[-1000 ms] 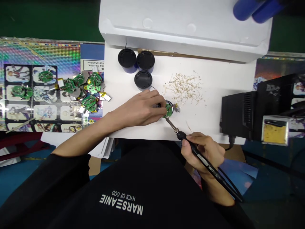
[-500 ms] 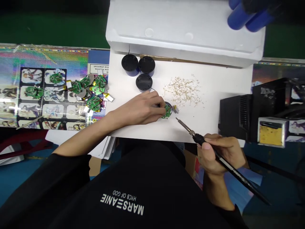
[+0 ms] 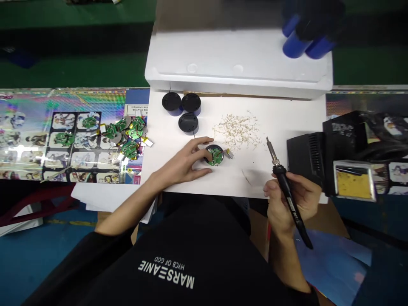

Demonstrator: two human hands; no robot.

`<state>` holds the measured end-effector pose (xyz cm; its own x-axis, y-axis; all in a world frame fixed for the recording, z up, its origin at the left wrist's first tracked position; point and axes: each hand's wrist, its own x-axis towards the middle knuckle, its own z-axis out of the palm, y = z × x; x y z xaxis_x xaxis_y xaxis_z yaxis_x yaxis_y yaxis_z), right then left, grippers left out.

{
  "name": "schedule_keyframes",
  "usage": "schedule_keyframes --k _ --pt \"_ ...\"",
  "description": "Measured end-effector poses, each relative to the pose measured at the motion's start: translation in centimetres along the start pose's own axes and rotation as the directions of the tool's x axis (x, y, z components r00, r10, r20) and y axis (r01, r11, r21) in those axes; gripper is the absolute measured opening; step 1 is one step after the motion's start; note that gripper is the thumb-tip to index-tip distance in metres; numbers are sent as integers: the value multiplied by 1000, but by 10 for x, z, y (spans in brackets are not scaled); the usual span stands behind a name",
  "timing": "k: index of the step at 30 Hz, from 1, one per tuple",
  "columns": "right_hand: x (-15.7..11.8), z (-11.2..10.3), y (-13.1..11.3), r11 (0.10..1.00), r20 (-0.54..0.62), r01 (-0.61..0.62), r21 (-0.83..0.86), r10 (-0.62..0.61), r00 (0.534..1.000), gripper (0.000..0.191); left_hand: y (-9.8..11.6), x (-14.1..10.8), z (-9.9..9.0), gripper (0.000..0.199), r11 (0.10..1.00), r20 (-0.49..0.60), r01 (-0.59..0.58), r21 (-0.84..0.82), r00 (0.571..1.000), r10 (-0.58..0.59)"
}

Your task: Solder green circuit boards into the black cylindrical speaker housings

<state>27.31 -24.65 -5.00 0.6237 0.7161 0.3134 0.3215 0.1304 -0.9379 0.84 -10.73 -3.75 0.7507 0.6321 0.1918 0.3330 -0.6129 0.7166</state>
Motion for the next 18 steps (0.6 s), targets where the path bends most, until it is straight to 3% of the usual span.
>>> schedule_keyframes --k 4,7,10,12,15,17,18 --pt "6 13 1 995 63 38 93 -44 997 30 5 -9 22 10 992 -123 91 -85 987 -101" --pt "12 25 4 986 182 82 148 -109 977 27 14 -16 7 8 980 -35 98 -173 994 -106" --pt "22 40 9 984 300 168 57 -177 937 23 20 -30 -37 17 949 85 142 -280 989 -123" --pt "32 51 12 957 369 288 -34 -256 893 20 17 -40 -76 21 936 51 157 -315 988 -148" --pt "42 68 13 903 415 426 -56 -367 833 23 -8 -47 -132 22 946 -206 94 -311 965 -163" --pt "43 77 13 893 421 449 -40 -392 818 23 -38 -43 -164 26 967 -417 24 -252 900 -131" --pt "41 80 13 893 425 449 -31 -394 815 23 -55 -39 -178 26 974 -474 63 -216 866 -162"
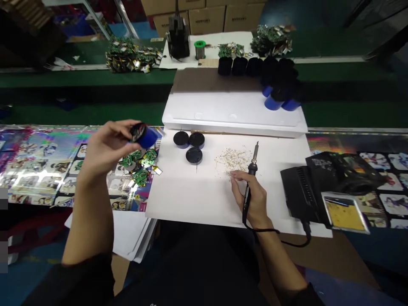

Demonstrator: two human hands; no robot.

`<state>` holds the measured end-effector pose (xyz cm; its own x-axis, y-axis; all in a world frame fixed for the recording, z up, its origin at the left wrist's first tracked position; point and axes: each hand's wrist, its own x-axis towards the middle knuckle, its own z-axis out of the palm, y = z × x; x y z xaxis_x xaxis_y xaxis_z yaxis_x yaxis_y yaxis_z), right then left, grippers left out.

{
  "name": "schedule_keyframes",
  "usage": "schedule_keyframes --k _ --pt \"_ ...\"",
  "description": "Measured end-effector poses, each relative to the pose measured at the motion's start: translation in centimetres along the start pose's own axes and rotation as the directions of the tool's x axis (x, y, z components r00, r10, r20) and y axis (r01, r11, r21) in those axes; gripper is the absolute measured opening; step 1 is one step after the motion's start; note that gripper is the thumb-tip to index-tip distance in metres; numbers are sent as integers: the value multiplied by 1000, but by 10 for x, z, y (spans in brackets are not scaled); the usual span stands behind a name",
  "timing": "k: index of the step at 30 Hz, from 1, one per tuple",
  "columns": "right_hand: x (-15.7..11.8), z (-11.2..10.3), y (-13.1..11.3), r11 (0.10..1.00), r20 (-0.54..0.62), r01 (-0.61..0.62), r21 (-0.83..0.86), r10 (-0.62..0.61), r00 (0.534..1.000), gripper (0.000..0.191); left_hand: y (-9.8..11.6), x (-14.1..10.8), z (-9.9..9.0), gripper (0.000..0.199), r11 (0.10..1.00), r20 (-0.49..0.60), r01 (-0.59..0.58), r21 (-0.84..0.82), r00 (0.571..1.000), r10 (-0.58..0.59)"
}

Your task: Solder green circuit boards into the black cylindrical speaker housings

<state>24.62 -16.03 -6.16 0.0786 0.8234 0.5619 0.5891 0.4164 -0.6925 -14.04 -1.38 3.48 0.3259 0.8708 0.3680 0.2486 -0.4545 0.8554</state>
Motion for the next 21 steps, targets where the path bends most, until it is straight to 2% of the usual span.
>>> schedule_keyframes --k 1,3,5,7,9,11,12,15,17,20,21 --pt "-1 3 -1 1000 2 0 8 0 1000 22 -15 13 -10 27 998 -74 0 57 997 4" --pt "-7 6 -1 1000 -2 -18 16 18 1000 22 -46 39 -26 31 973 -177 109 205 982 -72" --pt "-15 5 -1 996 -7 -76 35 76 997 19 -73 61 -33 37 872 -223 300 387 948 -227" --pt "-24 1 1 986 -22 -142 86 144 989 17 -92 78 -32 39 747 -337 460 479 883 -327" --pt "-33 -7 4 971 -49 -193 142 202 978 18 -99 86 -26 40 663 -409 555 502 828 -384" --pt "-40 -14 6 960 -78 -237 151 250 965 18 -93 87 -17 43 621 -434 579 529 813 -388" --pt "-43 -18 6 956 -90 -258 137 271 958 17 -87 85 -12 44 612 -433 563 555 824 -365" --pt "-49 -24 8 949 -104 -302 89 310 945 12 -61 66 -3 36 631 -346 463 622 886 -309" --pt "-52 -25 9 945 -104 -317 85 325 940 11 -46 47 0 35 622 -186 409 668 901 -392" --pt "-52 -23 10 927 -95 -336 164 354 930 18 -35 14 1 45 580 65 312 752 841 -537" --pt "-51 -22 10 916 -98 -340 215 367 925 23 -34 5 1 48 572 114 278 772 824 -555"
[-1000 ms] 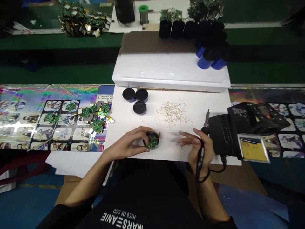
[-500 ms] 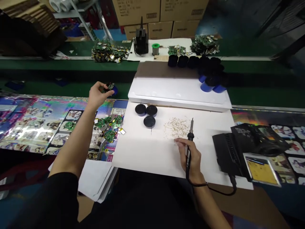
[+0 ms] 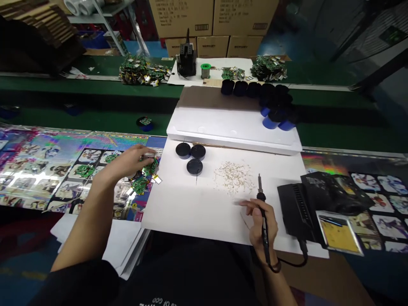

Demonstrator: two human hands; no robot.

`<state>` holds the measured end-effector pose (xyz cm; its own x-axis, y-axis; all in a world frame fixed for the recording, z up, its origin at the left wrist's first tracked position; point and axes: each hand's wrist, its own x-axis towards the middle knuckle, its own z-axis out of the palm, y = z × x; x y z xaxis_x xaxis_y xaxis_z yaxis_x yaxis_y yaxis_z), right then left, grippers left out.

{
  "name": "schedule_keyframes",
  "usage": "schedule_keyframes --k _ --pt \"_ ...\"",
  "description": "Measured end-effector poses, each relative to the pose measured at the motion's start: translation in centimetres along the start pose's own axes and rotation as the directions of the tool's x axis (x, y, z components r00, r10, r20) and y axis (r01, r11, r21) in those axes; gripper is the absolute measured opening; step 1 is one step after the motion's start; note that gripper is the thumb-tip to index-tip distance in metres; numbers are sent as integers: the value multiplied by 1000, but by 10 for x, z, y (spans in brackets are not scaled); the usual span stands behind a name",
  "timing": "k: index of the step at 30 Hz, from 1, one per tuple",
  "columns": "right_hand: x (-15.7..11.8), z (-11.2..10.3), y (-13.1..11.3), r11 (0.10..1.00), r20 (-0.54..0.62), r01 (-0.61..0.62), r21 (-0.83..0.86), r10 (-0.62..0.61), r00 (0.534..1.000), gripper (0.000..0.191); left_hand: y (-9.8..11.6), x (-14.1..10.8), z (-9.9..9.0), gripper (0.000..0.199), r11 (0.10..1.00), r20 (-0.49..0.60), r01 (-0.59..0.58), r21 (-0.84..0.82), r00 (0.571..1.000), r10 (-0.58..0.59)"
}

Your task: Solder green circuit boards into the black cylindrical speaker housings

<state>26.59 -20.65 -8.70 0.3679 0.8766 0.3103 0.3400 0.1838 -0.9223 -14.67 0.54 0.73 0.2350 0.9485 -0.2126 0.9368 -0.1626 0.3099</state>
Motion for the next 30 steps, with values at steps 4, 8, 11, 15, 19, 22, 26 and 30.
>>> schedule_keyframes --k 4,8,11,15,19,22,26,30 --pt "8 5 0 981 -121 -33 192 57 991 40 -4 -23 11 42 999 -20 -39 23 999 39" --pt "15 5 4 980 -58 -111 163 122 991 26 3 -36 11 25 996 -123 -34 -82 992 24" --pt "15 2 8 982 20 -157 109 156 988 23 15 -46 11 25 942 -212 -48 -334 977 -26" --pt "12 0 10 979 34 -176 105 173 984 22 40 -50 24 19 610 -299 -199 -767 952 -66" --pt "13 1 11 977 31 -202 64 200 979 23 75 -40 45 9 561 -154 -129 -818 988 3" --pt "14 2 11 974 34 -219 51 218 975 23 97 -30 57 18 821 -121 -106 -561 992 46" --pt "12 3 8 975 -20 -168 142 173 985 20 107 -19 67 34 930 -160 -297 -215 950 267" --pt "10 2 5 984 -78 -141 111 150 986 26 101 -15 75 31 935 -173 -344 -86 929 326"
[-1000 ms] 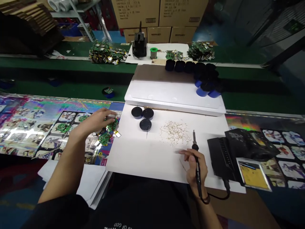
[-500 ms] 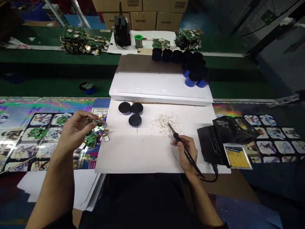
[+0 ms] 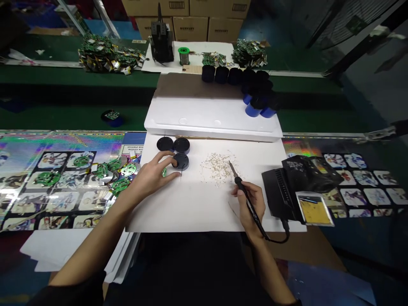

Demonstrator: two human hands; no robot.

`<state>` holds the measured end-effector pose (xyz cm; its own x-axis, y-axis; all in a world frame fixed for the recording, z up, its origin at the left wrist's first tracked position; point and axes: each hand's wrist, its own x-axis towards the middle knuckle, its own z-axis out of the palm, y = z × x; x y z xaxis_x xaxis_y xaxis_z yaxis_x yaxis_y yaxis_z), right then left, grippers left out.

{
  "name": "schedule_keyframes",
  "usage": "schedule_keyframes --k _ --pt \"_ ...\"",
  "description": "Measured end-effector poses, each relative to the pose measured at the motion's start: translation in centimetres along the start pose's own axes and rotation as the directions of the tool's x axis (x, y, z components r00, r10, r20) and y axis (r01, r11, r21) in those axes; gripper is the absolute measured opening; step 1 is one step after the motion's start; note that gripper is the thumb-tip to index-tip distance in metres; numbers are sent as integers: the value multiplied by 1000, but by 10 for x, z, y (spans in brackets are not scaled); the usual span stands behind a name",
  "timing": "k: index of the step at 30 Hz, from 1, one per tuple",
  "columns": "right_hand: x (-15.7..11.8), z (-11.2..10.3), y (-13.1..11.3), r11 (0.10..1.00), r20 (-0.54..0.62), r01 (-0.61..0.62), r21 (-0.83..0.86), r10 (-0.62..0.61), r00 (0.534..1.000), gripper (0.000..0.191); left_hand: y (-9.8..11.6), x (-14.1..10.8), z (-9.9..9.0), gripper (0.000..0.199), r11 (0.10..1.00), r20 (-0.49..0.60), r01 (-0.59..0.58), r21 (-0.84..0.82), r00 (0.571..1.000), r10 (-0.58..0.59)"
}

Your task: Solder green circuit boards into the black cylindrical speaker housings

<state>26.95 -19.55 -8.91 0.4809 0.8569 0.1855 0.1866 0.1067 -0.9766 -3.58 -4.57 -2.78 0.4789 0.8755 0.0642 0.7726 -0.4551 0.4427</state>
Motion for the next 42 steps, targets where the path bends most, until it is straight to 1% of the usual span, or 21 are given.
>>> schedule_keyframes --k 3,5,6,8,9,10,11,13,15,17,19,21,22,25,27,29,31,33,35,38,42 --pt "-1 1 -1 998 -37 22 -52 -23 999 32 1 -4 4 24 991 19 -89 -99 996 91" --pt "-2 3 -4 999 -38 28 -20 -29 999 31 10 -9 5 18 951 113 -167 -262 973 202" --pt "-4 4 -6 999 -17 32 14 -32 999 31 16 -11 6 16 921 182 -180 -344 950 254" --pt "-7 8 -12 995 64 49 85 -55 996 32 29 -15 7 15 867 294 -165 -471 897 330" --pt "-9 11 -16 993 119 64 103 -76 990 31 35 -16 7 19 842 320 -155 -517 877 358" --pt "-11 15 -20 992 182 82 100 -99 978 30 38 -17 7 25 819 325 -145 -555 868 374" --pt "-13 18 -24 991 241 109 77 -124 962 27 41 -17 6 29 799 313 -130 -587 874 372" --pt "-15 26 -32 983 323 182 4 -174 930 21 40 -14 3 29 757 253 -50 -651 927 278" --pt "-16 35 -37 969 339 246 -34 -220 915 20 37 -9 0 22 658 207 100 -746 975 86" --pt "-15 45 -41 960 300 279 -10 -264 917 29 38 -2 0 14 471 166 187 -862 982 -86" --pt "-12 55 -46 952 266 305 35 -303 915 38 48 5 4 7 270 127 176 -947 974 -186" --pt "-9 66 -50 935 249 347 69 -353 902 44 65 11 13 9 142 100 135 -981 968 -231" --pt "-7 72 -52 925 239 371 78 -379 894 47 75 13 18 12 114 88 118 -986 966 -242" --pt "-1 86 -57 900 162 429 80 -437 885 49 100 16 31 19 153 9 48 -987 969 -247" --pt "3 90 -58 908 76 414 68 -418 905 42 110 15 34 23 195 -44 4 -981 970 -238" --pt "8 88 -60 932 7 356 74 -357 934 35 113 13 32 24 223 -62 -10 -975 972 -226" --pt "12 83 -63 944 -20 309 114 -309 951 32 112 11 27 24 270 -72 -11 -963 974 -215" --pt "17 76 -65 940 -38 304 155 -302 953 32 108 8 23 24 340 -60 7 -940 981 -186" --pt "20 71 -66 936 -50 318 152 -314 948 31 105 6 22 25 380 -1 52 -923 990 -140" --pt "22 65 -64 922 -26 376 92 -376 926 30 104 4 26 30 335 74 113 -935 989 -125" --pt "20 62 -58 865 150 501 22 -498 854 51 107 3 35 36 262 -4 60 -963 972 -237"
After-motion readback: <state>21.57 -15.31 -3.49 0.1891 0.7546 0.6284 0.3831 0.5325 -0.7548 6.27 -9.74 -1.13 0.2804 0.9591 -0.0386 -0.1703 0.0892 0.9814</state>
